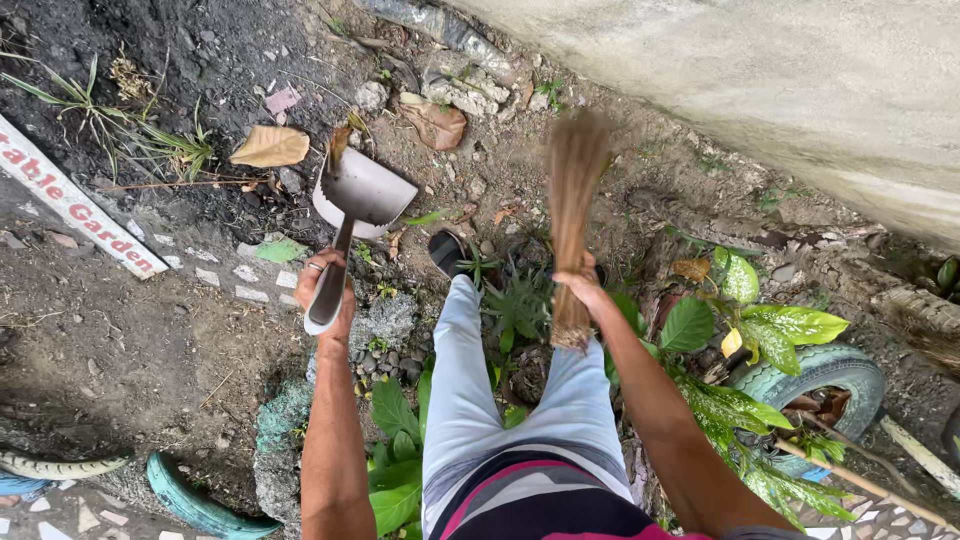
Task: The person sweeps leaves and debris into a dustpan using a broom and places the waste into a black bucket.
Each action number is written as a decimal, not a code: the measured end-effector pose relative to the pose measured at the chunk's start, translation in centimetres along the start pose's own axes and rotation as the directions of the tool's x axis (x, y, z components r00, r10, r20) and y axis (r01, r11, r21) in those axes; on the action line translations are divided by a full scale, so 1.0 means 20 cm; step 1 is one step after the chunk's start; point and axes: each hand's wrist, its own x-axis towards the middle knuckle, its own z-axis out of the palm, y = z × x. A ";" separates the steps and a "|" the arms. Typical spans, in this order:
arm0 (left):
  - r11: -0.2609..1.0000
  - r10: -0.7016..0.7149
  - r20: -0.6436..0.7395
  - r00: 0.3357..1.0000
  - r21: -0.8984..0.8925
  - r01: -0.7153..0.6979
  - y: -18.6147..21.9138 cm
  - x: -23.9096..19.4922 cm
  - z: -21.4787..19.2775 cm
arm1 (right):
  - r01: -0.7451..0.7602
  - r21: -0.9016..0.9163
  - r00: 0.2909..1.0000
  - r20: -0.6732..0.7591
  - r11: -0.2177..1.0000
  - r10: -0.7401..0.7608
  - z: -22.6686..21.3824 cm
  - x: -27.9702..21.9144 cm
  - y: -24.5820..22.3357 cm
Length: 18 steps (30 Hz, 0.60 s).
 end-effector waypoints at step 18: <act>0.995 -0.096 -0.147 0.984 -0.014 0.095 0.11 0.25 -0.50 | 0.122 -0.452 0.913 0.399 0.884 0.078 0.59 -0.53 -0.54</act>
